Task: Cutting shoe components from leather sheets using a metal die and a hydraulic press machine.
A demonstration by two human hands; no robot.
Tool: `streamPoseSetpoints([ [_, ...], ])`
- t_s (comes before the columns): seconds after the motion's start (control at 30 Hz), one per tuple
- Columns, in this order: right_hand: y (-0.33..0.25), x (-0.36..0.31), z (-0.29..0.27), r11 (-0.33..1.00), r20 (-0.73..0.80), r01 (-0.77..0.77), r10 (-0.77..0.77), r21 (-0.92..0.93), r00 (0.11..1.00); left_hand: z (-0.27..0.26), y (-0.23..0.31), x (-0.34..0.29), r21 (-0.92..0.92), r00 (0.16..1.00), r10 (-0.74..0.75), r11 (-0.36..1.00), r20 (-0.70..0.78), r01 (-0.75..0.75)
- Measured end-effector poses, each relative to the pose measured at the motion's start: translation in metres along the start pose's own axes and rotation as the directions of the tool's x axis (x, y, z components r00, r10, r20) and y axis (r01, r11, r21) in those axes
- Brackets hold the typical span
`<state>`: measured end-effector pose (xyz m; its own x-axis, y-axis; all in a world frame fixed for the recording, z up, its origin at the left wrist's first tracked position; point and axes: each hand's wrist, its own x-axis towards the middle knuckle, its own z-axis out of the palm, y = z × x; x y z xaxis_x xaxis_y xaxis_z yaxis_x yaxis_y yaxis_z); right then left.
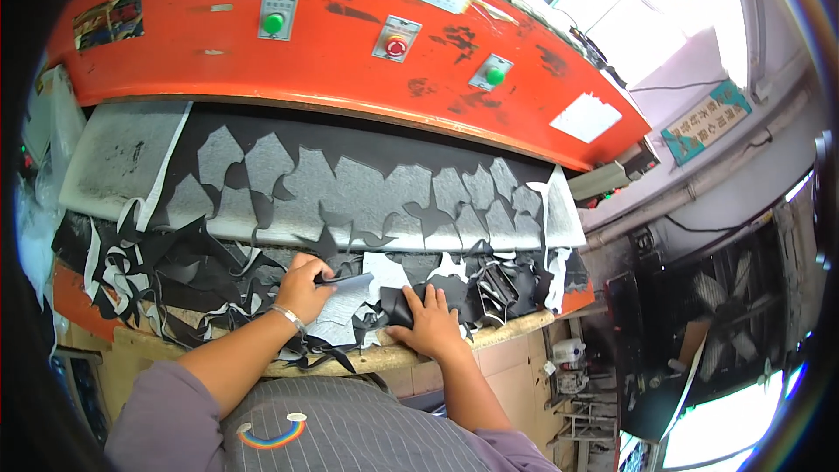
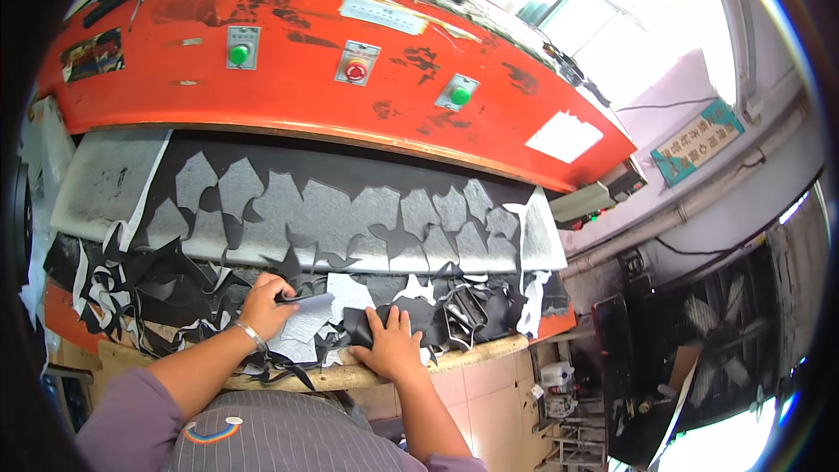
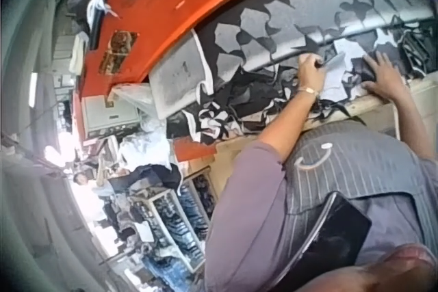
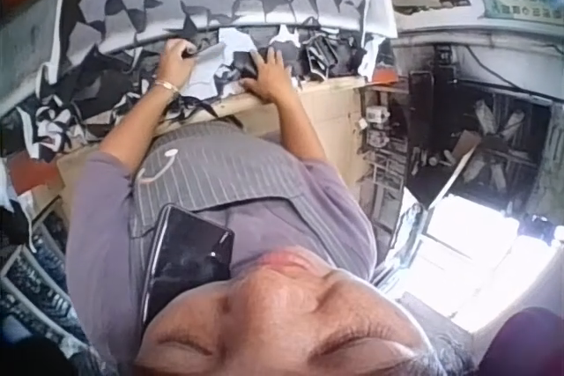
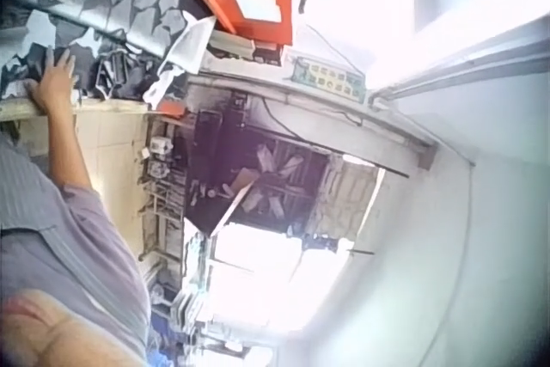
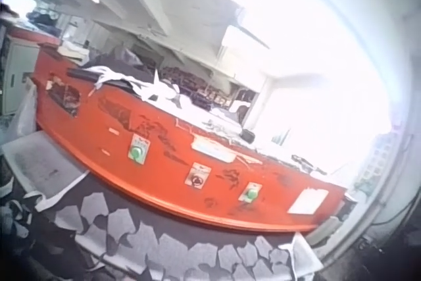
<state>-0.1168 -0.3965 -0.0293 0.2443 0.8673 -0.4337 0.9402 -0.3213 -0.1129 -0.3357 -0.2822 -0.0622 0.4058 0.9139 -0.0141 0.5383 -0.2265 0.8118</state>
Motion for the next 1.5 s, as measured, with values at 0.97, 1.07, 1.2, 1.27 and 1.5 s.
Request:
streamPoseSetpoints([
  [0.97, 0.023, 0.01, -0.016, 0.215, -0.034, 0.044, -0.053, 0.976, 0.998, -0.072, -0.043, -0.009, 0.429, 0.957, 0.038, 0.888, 0.288, -0.165],
  [1.07, 0.021, 0.044, 0.0, 0.628, -0.07, 0.048, 0.011, 0.776, 0.997, -0.058, -0.017, -0.011, 0.459, 0.921, -0.121, 0.886, 0.371, -0.068],
  [1.2, 0.012, 0.054, 0.007, 0.843, -0.242, 0.192, -0.076, 0.503, 0.967, -0.046, -0.022, -0.02, 0.49, 0.96, -0.048, 0.866, 0.277, -0.098],
  [1.27, 0.008, 0.041, 0.002, 0.838, -0.336, 0.266, -0.106, 0.477, 0.936, -0.047, -0.013, -0.031, 0.469, 0.978, -0.065, 0.882, 0.2, -0.038],
  [1.5, 0.025, 0.069, 0.008, 0.833, -0.204, 0.224, -0.137, 0.506, 0.969, -0.034, -0.005, -0.07, 0.398, 0.964, 0.189, 0.912, -0.186, -0.103],
])
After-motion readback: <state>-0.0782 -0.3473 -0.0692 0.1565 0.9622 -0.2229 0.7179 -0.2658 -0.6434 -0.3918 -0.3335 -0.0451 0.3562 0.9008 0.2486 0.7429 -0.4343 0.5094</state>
